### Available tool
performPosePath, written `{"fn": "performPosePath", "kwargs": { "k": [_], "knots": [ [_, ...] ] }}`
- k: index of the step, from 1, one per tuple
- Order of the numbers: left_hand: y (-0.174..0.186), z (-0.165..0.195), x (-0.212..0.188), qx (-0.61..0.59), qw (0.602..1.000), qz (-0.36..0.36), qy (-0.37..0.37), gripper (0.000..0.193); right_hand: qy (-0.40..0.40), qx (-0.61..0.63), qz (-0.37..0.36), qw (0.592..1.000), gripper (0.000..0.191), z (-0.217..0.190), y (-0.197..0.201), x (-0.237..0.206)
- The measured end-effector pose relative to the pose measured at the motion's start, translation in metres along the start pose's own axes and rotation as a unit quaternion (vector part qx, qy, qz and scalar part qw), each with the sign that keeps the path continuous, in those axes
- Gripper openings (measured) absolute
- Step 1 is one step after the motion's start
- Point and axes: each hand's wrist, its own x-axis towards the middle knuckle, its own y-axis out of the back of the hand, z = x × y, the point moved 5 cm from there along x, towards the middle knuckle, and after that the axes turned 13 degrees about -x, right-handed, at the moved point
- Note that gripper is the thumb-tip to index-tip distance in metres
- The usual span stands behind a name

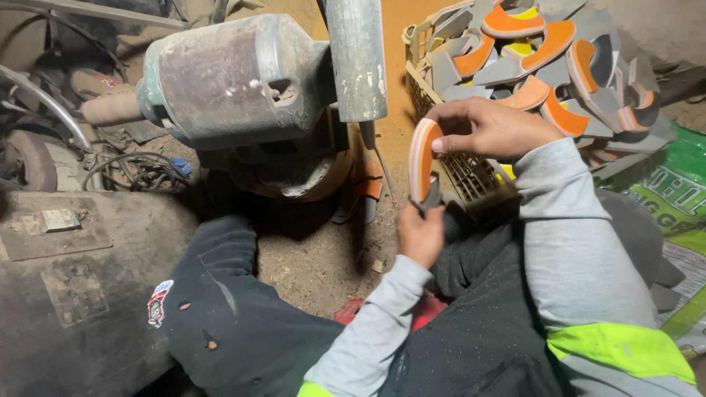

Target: The person sits on the floor and repeatedly presses orange and gray shoe sole pieces against a vertical grinding wheel to smooth their edges. The person handles the pieces one at a time, rotating them to grind different sides, and places finished pieces into a nearby basket.

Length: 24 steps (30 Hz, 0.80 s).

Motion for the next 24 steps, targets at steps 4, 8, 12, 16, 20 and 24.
{"fn": "performPosePath", "kwargs": {
  "k": [4, 8, 12, 16, 20, 24],
  "knots": [
    [0.033, 0.025, 0.007, 0.084, 0.980, -0.012, -0.182, 0.033, -0.130, -0.024, -0.045, 0.990, 0.038, 0.019, -0.004, -0.003],
    [0.038, 0.025, 0.010, -0.008, 0.997, -0.053, -0.063, 0.035, -0.158, -0.032, -0.052, 0.986, 0.034, 0.020, -0.005, -0.003],
    [0.038, 0.045, 0.007, 0.058, 0.991, -0.050, -0.108, 0.041, -0.154, -0.022, -0.047, 0.987, 0.033, 0.017, -0.005, -0.004],
    [0.038, 0.055, 0.006, 0.111, 0.990, -0.042, -0.079, 0.054, -0.156, 0.019, -0.038, 0.987, 0.033, 0.016, -0.005, -0.003],
    [0.037, 0.063, 0.010, 0.122, 0.986, -0.051, -0.098, 0.076, -0.131, 0.006, 0.014, 0.991, 0.038, 0.012, -0.004, 0.002],
    [0.053, 0.054, 0.025, 0.130, 0.983, -0.120, 0.044, 0.053, -0.023, -0.021, 0.072, 0.997, 0.039, 0.001, -0.004, 0.001]
  ]
}}
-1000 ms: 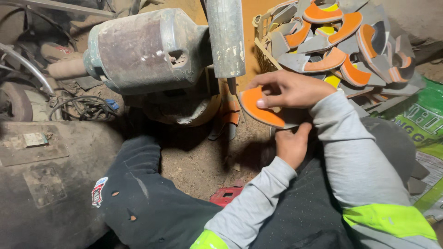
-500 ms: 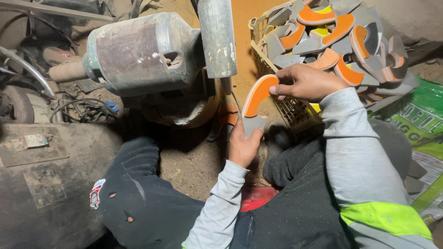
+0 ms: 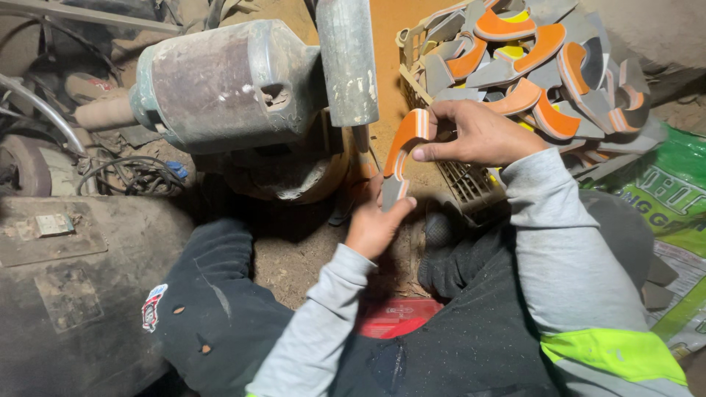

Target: The person sits on the floor and repeatedly presses orange and gray shoe sole pieces against a vertical grinding wheel to smooth their edges. The person handles the pieces one at a time, rotating them to grind different sides, and places finished pieces into a nearby basket.

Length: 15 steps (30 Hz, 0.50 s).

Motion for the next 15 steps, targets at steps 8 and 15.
{"fn": "performPosePath", "kwargs": {
  "k": [8, 15],
  "knots": [
    [0.031, 0.012, 0.009, 0.019, 0.993, -0.047, -0.102, 0.034, -0.030, 0.215, 0.113, 0.970, 0.050, -0.005, -0.035, 0.010],
    [0.029, 0.040, 0.007, 0.130, 0.932, 0.024, -0.339, 0.020, 0.004, 0.240, 0.175, 0.955, 0.050, -0.023, -0.028, 0.007]
  ]
}}
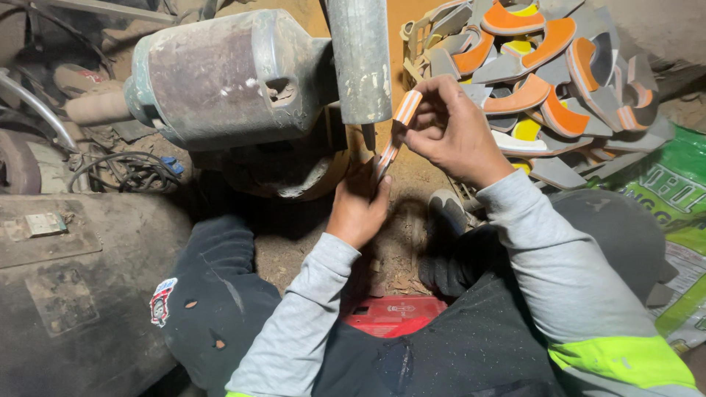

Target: The person sits on the floor and repeatedly presses orange and gray shoe sole pieces against a vertical grinding wheel to smooth their edges. The person handles the pieces one at a time, rotating them to grind different sides, and places finished pieces into a nearby basket.

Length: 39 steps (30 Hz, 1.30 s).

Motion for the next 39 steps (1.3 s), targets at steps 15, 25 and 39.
{"fn": "performPosePath", "kwargs": {
  "k": [15, 25, 39],
  "knots": [
    [0.011, 0.002, 0.008, -0.055, 0.996, 0.029, 0.059, 0.019, 0.041, -0.102, 0.046, 0.993, 0.047, -0.022, 0.002, 0.000],
    [0.012, -0.004, 0.007, -0.067, 0.994, 0.024, 0.081, 0.019, 0.055, -0.127, 0.049, 0.989, 0.047, -0.025, 0.001, 0.003],
    [0.020, 0.001, 0.016, -0.093, 0.985, -0.035, 0.144, 0.023, 0.112, -0.224, 0.080, 0.965, 0.046, -0.040, 0.003, -0.001]
  ]
}}
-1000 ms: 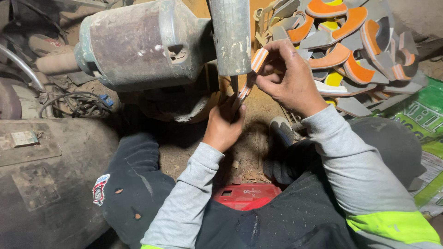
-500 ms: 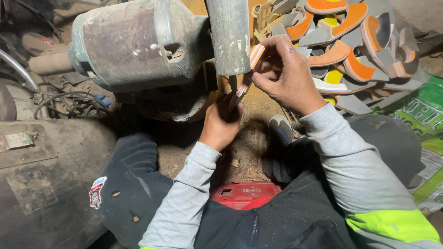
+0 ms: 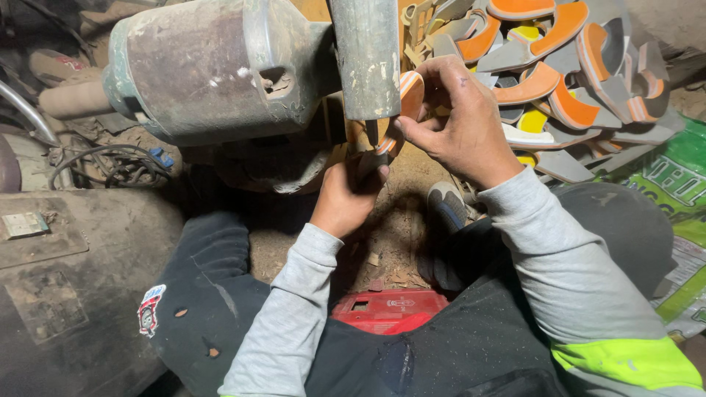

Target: The person sits on the floor and repeatedly presses orange and gray shoe sole pieces against a vertical grinding wheel to smooth their edges. The person handles the pieces one at a time, rotating them to grind different sides, and places finished pieces into a nearby basket.

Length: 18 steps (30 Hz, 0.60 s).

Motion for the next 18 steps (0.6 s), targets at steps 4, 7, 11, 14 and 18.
{"fn": "performPosePath", "kwargs": {
  "k": [4, 7, 11, 14, 18],
  "knots": [
    [0.0026, -0.0013, 0.0017, 0.015, 1.000, 0.001, 0.005, 0.024, 0.008, -0.021, 0.009, 1.000, 0.046, -0.0023, 0.0021, 0.0010],
    [0.0028, -0.0043, 0.0026, 0.025, 0.999, -0.010, 0.026, 0.025, 0.003, -0.022, 0.007, 1.000, 0.045, -0.0023, 0.0018, 0.0004],
    [0.0037, -0.0006, 0.0032, 0.027, 0.999, 0.002, -0.018, 0.025, 0.003, -0.014, 0.012, 1.000, 0.045, -0.0023, 0.0015, 0.0008],
    [0.0043, 0.0023, 0.0035, 0.032, 0.999, 0.010, -0.041, 0.025, -0.001, -0.006, 0.009, 1.000, 0.045, -0.0020, 0.0007, 0.0015],
    [0.0048, 0.0017, 0.0043, 0.045, 0.999, -0.014, -0.012, 0.022, 0.005, -0.005, 0.009, 1.000, 0.044, -0.0024, 0.0000, 0.0017]
  ]
}}
